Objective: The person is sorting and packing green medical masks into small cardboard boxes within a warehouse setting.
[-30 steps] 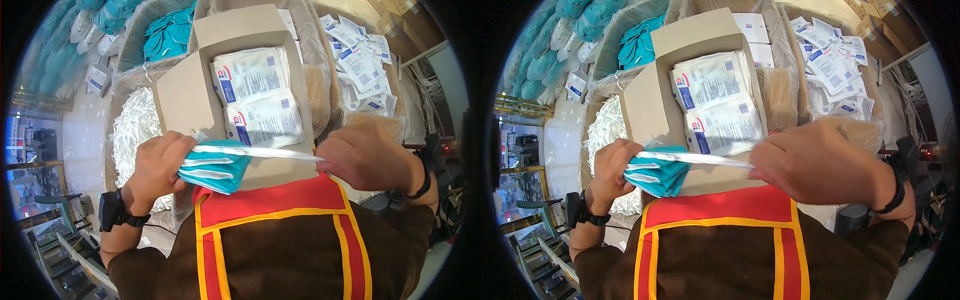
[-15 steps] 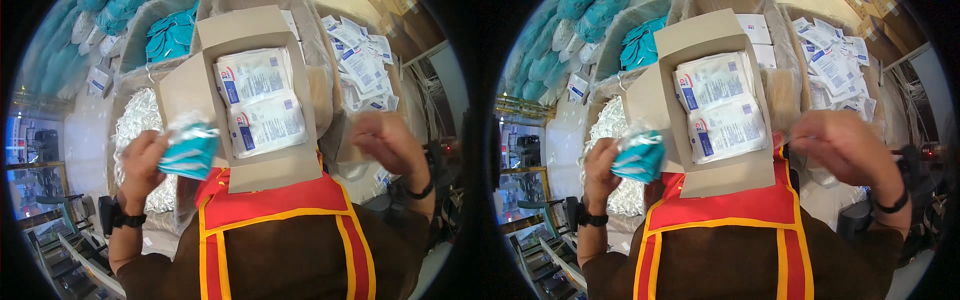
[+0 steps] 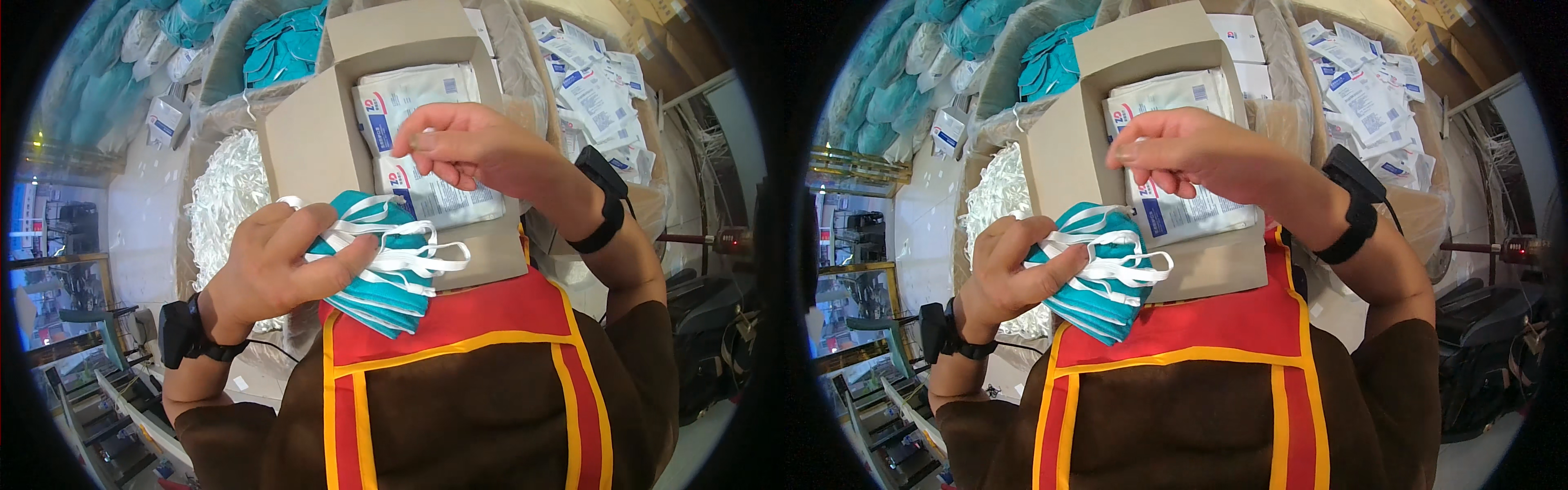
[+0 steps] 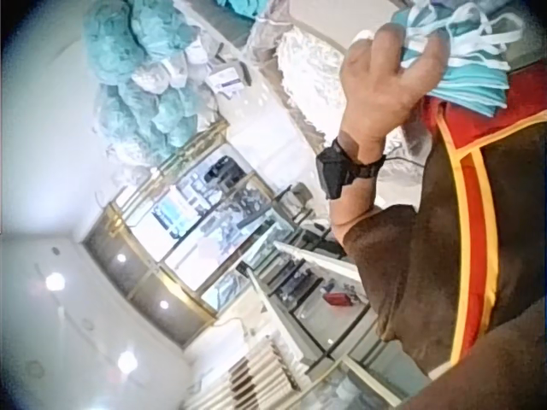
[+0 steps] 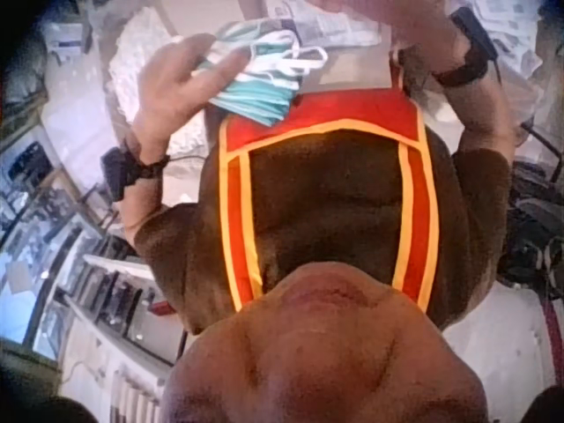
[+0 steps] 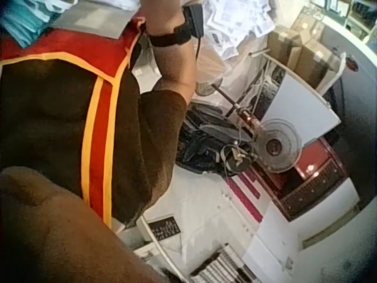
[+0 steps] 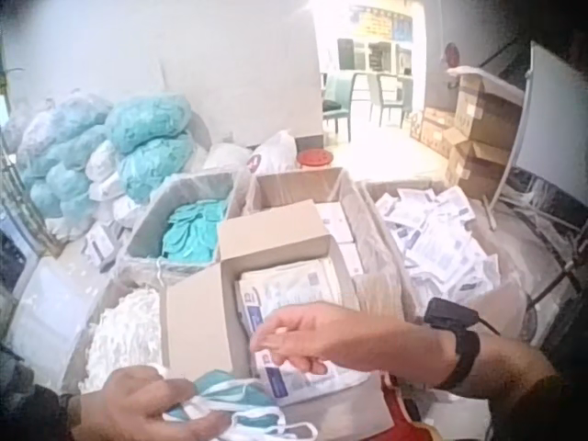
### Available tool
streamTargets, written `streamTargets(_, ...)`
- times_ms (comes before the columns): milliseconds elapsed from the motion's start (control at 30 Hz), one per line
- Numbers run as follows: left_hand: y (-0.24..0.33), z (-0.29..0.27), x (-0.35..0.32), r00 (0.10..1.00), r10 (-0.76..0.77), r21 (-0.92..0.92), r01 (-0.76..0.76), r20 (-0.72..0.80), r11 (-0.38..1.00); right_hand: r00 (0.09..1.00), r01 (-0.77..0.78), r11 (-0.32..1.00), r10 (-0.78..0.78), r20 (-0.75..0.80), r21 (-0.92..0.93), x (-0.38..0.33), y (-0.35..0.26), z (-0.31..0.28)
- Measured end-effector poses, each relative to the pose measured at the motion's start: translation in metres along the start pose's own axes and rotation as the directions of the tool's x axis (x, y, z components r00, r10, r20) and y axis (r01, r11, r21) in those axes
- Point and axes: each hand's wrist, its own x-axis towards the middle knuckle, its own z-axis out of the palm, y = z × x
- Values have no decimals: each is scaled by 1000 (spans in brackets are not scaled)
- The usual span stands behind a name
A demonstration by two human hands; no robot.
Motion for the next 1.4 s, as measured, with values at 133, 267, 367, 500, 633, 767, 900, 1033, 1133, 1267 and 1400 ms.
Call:
streamTargets(133, -1, 1, 5, 999, 32, -29, -32, 6, 999, 972, 156, 976, -125, 198, -153, 16, 17, 15)
streamTargets(267, -2, 5, 4, 999, 39, -51, -40, -13, 998, 953, 32, 964, 51, 300, -264, 6, -2, 25)
streamTargets(367, -3, 8, 6, 998, 58, -58, -59, -13, 997, 943, 87, 928, 40, 331, -361, 11, 4, 23)
streamTargets(500, -5, 12, 8, 998, 63, -95, -65, -22, 993, 921, 143, 918, 13, 389, -370, 12, 9, 20)
streamTargets(633, -4, 10, 9, 998, 57, -93, -58, -11, 994, 951, 129, 954, -41, 308, -271, 13, 9, 16)
streamTargets(767, -6, 10, 10, 998, 56, -69, -55, 17, 996, 952, -6, 992, 44, 303, -126, 12, 6, 19)
streamTargets(900, -8, 7, 7, 999, 39, -30, -38, 30, 999, 939, -120, 982, 161, 303, -149, 5, 1, 20)
streamTargets(1033, -8, 5, 7, 997, 41, -5, -41, 62, 999, 936, 59, 883, 113, 333, -465, 6, -3, 12)
streamTargets(1133, -8, 6, 6, 998, 34, 7, -34, 54, 999, 942, 86, 819, 119, 313, -567, 2, -12, 7)
streamTargets(1267, -13, 4, 7, 999, 8, 26, -9, 34, 1000, 941, -37, 849, 207, 266, -527, -5, -10, 8)
streamTargets(1400, -13, 10, 4, 985, -171, -70, 170, -3, 983, 955, -147, 901, 237, 179, -409, -22, -26, 13)
